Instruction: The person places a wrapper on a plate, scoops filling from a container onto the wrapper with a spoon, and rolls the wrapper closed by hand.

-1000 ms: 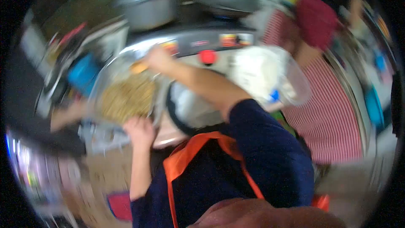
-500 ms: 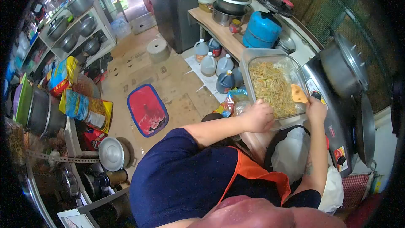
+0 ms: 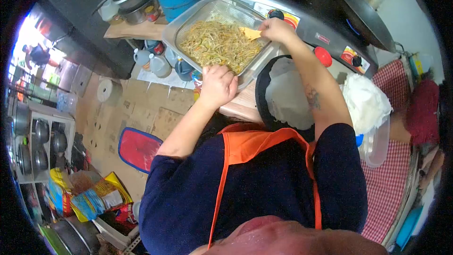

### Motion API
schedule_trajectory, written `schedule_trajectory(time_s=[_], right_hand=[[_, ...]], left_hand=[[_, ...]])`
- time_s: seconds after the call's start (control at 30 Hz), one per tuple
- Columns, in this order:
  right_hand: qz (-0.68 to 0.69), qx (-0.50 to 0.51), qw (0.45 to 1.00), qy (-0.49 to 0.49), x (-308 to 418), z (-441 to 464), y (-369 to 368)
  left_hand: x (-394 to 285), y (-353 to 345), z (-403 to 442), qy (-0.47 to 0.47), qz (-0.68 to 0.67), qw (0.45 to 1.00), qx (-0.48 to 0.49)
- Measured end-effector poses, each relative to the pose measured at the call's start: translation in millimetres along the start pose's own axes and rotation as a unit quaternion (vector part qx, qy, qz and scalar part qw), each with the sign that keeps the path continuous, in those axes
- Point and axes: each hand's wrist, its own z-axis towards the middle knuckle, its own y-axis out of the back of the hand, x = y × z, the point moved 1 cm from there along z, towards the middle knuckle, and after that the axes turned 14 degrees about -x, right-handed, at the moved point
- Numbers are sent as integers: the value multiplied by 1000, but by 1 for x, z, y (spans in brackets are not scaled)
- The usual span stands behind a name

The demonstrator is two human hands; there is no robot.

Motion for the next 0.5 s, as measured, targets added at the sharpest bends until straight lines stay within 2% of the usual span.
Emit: schedule_trajectory(time_s=[0.03,0.13,0.17,0.27,0.33,0.43,0.5], right_hand=[[41,-2,999,-1,-8,3,1],[49,4,999,19,-8,-2,8],[-13,-3,1000,1,-2,-5,6],[-51,-55,997,-27,26,-24,-1],[-38,-67,996,-49,17,-15,-8],[114,-3,993,-8,-1,-4,-5],[165,14,985,-44,-8,-2,-9]], left_hand=[[0,1,0,3,4,1000,6],[-1,2,2,3,1,1000,-2],[-2,2,3,3,3,1000,0],[-1,4,3,6,7,1000,25],[-1,3,3,4,5,1000,26],[-2,3,3,2,7,1000,23],[-2,3,3,-1,9,1000,23]])
